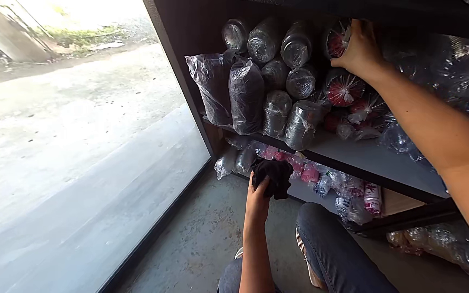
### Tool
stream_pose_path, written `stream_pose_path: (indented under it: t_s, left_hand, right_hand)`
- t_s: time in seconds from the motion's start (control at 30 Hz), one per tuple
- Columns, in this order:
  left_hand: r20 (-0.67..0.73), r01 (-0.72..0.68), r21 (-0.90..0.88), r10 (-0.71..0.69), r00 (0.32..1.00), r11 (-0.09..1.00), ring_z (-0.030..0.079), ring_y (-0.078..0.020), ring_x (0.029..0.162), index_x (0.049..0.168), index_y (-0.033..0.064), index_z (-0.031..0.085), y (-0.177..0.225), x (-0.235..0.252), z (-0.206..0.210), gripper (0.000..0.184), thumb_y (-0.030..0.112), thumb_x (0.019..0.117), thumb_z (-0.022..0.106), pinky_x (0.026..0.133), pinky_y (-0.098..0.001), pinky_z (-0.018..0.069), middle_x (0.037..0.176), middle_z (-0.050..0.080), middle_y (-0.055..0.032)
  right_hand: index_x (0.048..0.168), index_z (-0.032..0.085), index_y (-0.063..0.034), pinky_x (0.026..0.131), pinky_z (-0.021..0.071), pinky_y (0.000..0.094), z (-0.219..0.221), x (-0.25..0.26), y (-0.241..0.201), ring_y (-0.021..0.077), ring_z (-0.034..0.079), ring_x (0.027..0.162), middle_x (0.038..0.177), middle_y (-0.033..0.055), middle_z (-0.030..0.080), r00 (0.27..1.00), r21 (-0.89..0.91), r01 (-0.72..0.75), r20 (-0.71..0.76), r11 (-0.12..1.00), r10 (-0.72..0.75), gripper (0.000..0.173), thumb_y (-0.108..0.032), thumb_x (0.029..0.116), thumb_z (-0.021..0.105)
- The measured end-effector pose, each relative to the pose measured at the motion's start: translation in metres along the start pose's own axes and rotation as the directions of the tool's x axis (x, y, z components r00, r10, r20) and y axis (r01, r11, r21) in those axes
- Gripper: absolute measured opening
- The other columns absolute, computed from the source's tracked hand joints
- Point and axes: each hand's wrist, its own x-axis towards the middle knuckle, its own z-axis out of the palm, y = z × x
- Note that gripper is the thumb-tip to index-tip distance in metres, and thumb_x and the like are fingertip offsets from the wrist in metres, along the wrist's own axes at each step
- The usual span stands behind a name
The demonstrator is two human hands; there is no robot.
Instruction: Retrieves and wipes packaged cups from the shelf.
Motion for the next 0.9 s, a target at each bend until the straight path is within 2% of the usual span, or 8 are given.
stream_pose_path:
  t_s: [0.17, 0.27, 0.43, 0.57, 0.73, 0.9]
  left_hand:
    - [0.011, 0.001, 0.041, -0.002, 1.0, 0.999, 0.068, -0.0125, 0.103, 0.147, 0.0035, 0.035, -0.004, 0.001, 0.003, 0.056, 0.016, 0.0963, 0.056, 0.088, -0.0327, 0.0595, 0.12, 0.064, -0.0075]
    - [0.007, 0.011, 0.08, -0.012, 1.0, 0.997, 0.068, -0.0129, 0.102, 0.148, 0.0032, 0.035, -0.004, 0.0, 0.004, 0.055, 0.013, 0.097, 0.055, 0.087, -0.033, 0.0599, 0.12, 0.064, -0.0079]
    - [-0.002, 0.01, 0.108, -0.01, 1.0, 0.994, 0.067, -0.0133, 0.104, 0.148, 0.0037, 0.035, -0.001, -0.002, 0.004, 0.057, 0.012, 0.0962, 0.057, 0.088, -0.0332, 0.0598, 0.123, 0.063, -0.0085]
    - [0.008, 0.015, 0.112, -0.016, 1.0, 0.994, 0.068, -0.013, 0.104, 0.148, 0.0035, 0.035, -0.001, -0.002, 0.005, 0.056, 0.013, 0.0966, 0.057, 0.088, -0.0334, 0.06, 0.123, 0.064, -0.0084]
    - [0.038, 0.007, 0.134, -0.012, 0.999, 0.991, 0.067, -0.0121, 0.105, 0.149, 0.0025, 0.034, -0.003, -0.001, 0.004, 0.06, 0.013, 0.0946, 0.059, 0.089, -0.0328, 0.0594, 0.123, 0.063, -0.0084]
    - [0.072, -0.004, 0.122, -0.005, 0.997, 0.992, 0.067, -0.009, 0.103, 0.147, 0.002, 0.034, -0.007, 0.0, 0.001, 0.064, 0.018, 0.091, 0.061, 0.089, -0.0304, 0.0592, 0.12, 0.065, -0.0049]
  right_hand:
    - [0.136, 0.052, 0.01, 0.11, 0.0341, 0.066, -0.016, -0.017, 0.011, 0.05, 0.048, 0.135, 0.138, 0.0347, 0.054, 0.997, -0.065, 0.013, -0.076, 0.998, -0.018, 0.066, -0.017, 0.083, 0.079]
    - [0.129, 0.059, 0.0101, 0.107, 0.0359, 0.0679, -0.025, -0.024, 0.015, 0.0513, 0.052, 0.129, 0.131, 0.0351, 0.059, 0.992, -0.048, 0.021, -0.125, 0.999, -0.027, 0.057, -0.022, 0.0851, 0.078]
    - [0.134, 0.057, 0.0081, 0.11, 0.0343, 0.0652, -0.027, -0.02, 0.021, 0.048, 0.05, 0.133, 0.135, 0.0327, 0.058, 0.985, 0.065, -0.071, -0.153, 0.995, 0.08, 0.066, -0.032, 0.0861, 0.078]
    - [0.135, 0.056, 0.008, 0.11, 0.0339, 0.0661, -0.029, -0.02, 0.015, 0.048, 0.05, 0.134, 0.136, 0.0328, 0.057, 0.988, 0.046, -0.089, -0.125, 0.995, 0.094, 0.068, -0.032, 0.0851, 0.08]
    - [0.136, 0.054, 0.0082, 0.112, 0.0322, 0.0659, -0.03, -0.034, 0.004, 0.048, 0.048, 0.135, 0.138, 0.0328, 0.056, 0.992, 0.013, 0.013, -0.129, 1.0, -0.012, 0.073, -0.03, 0.0807, 0.083]
    - [0.148, 0.044, 0.0048, 0.111, 0.0315, 0.0688, -0.036, -0.067, -0.007, 0.0578, 0.04, 0.137, 0.144, 0.0404, 0.044, 0.987, -0.052, 0.07, -0.139, 0.996, -0.077, 0.088, -0.025, 0.0768, 0.086]
